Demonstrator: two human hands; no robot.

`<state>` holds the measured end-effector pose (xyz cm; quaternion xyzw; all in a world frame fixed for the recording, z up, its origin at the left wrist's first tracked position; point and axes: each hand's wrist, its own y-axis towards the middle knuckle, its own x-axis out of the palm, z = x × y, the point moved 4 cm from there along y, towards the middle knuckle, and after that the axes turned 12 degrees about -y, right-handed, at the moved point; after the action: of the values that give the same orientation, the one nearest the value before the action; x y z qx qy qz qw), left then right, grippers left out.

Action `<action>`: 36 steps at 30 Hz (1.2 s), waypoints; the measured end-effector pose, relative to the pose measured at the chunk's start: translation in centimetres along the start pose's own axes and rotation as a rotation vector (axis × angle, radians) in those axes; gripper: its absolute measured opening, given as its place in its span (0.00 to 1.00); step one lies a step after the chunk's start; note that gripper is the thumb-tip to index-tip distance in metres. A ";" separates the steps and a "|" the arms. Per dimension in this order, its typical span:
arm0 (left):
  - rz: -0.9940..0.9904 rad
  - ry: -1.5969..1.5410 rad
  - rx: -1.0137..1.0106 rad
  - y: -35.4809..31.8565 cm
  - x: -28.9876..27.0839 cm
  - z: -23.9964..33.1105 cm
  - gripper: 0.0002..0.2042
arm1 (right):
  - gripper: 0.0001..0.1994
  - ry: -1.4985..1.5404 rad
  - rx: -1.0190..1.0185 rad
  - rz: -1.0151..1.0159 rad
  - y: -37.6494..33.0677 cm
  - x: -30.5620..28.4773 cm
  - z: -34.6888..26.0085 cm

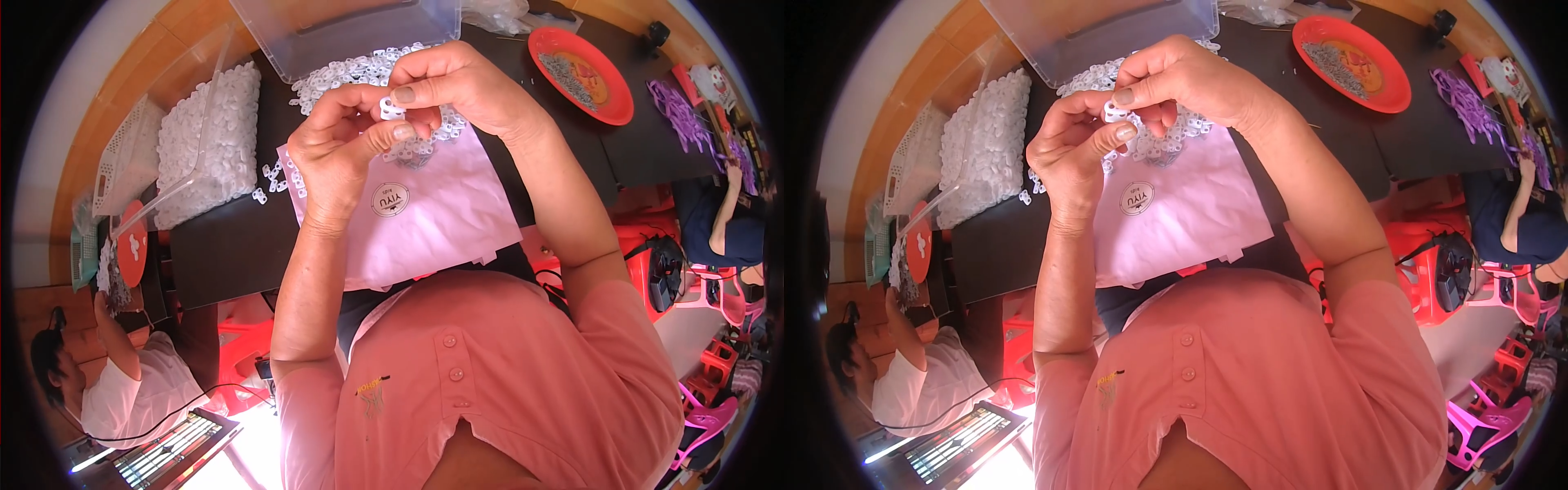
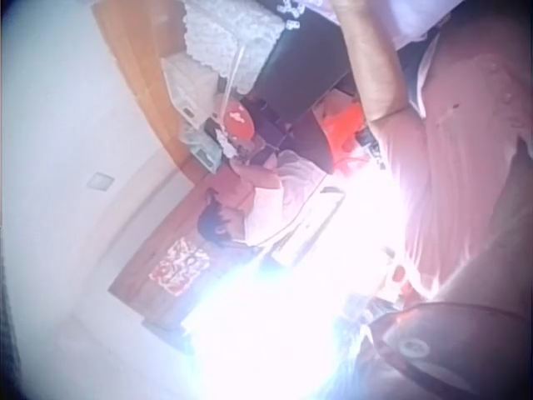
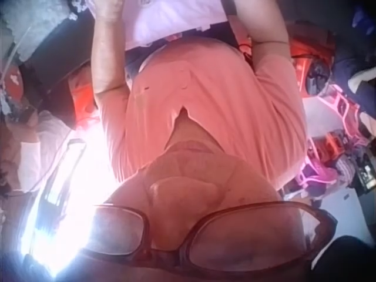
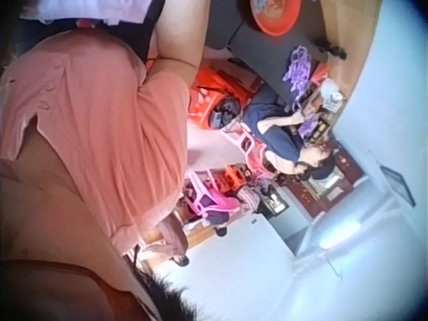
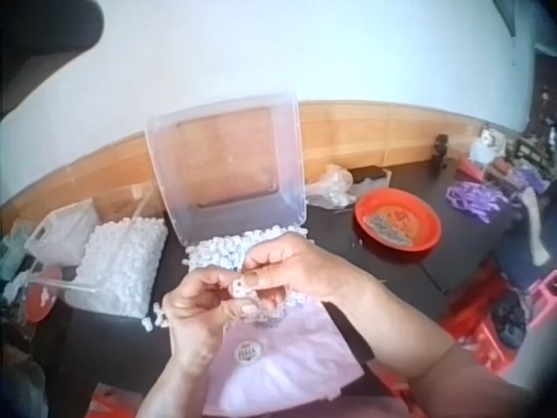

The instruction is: Assembling small white plastic clips or rings onto a lace strip at a workstation.

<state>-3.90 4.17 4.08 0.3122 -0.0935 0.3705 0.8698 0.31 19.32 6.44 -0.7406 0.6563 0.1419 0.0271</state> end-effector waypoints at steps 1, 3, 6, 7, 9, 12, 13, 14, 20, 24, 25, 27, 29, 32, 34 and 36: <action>-0.001 0.000 0.002 0.0 -0.1 0.0 0.14 | 0.11 -0.007 -0.005 0.004 0.0 0.0 0.0; 0.009 0.035 -0.010 0.0 -0.1 0.1 0.14 | 0.11 -0.028 -0.002 0.008 0.0 0.0 -0.1; -0.004 0.027 0.043 0.1 0.2 0.0 0.15 | 0.11 -0.064 0.007 0.036 -0.3 0.0 -0.2; -0.004 0.016 0.040 0.1 0.2 -0.1 0.15 | 0.11 -0.079 0.011 0.061 -0.6 -0.1 -0.2; 0.017 0.101 -0.036 0.2 -0.1 -0.4 0.15 | 0.09 -0.195 0.048 0.104 -1.3 -1.1 0.2; 0.095 0.192 -0.081 0.1 -0.2 -0.4 0.11 | 0.07 -0.774 0.032 0.319 -2.9 -5.5 2.6; 0.128 0.245 -0.118 0.2 -0.1 -0.5 0.09 | 0.07 -1.110 0.014 0.416 -3.5 -7.1 3.6; 0.146 0.255 -0.126 0.2 -0.1 -0.4 0.08 | 0.08 -1.252 0.118 0.429 -3.9 -8.0 4.5; 0.185 0.276 -0.155 0.2 -0.7 -0.8 0.05 | 0.10 -1.626 0.186 0.345 -4.9 -10.7 8.6; 0.185 0.275 -0.168 0.2 -0.6 -0.9 0.05 | 0.09 -1.679 0.143 0.287 -4.8 -10.4 8.2; 0.180 0.269 -0.184 0.1 -0.6 -1.0 0.05 | 0.09 -1.691 0.132 0.266 -4.8 -10.3 8.1; 0.178 0.254 -0.203 0.0 -0.5 -1.1 0.06 | 0.08 -1.708 0.126 0.236 -4.5 -10.2 7.7; 0.151 0.297 -0.127 -0.1 -0.2 -1.1 0.06 | 0.08 -1.672 0.166 0.173 -4.1 -10.7 8.2; 0.157 0.279 -0.146 -0.2 0.2 -0.9 0.05 | 0.09 -1.650 0.181 0.173 -4.1 -11.3 8.9; 0.152 0.266 -0.148 -0.2 0.2 -0.9 0.05 | 0.09 -1.652 0.188 0.154 -3.9 -11.4 9.0; 0.135 0.277 -0.143 -0.3 0.3 -0.7 0.04 | 0.09 -1.650 0.193 0.135 -3.7 -11.5 9.1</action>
<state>-3.50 4.61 3.46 0.1886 -0.0196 0.4599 0.8675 1.22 32.95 0.00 -0.3525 0.4779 0.5834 0.5541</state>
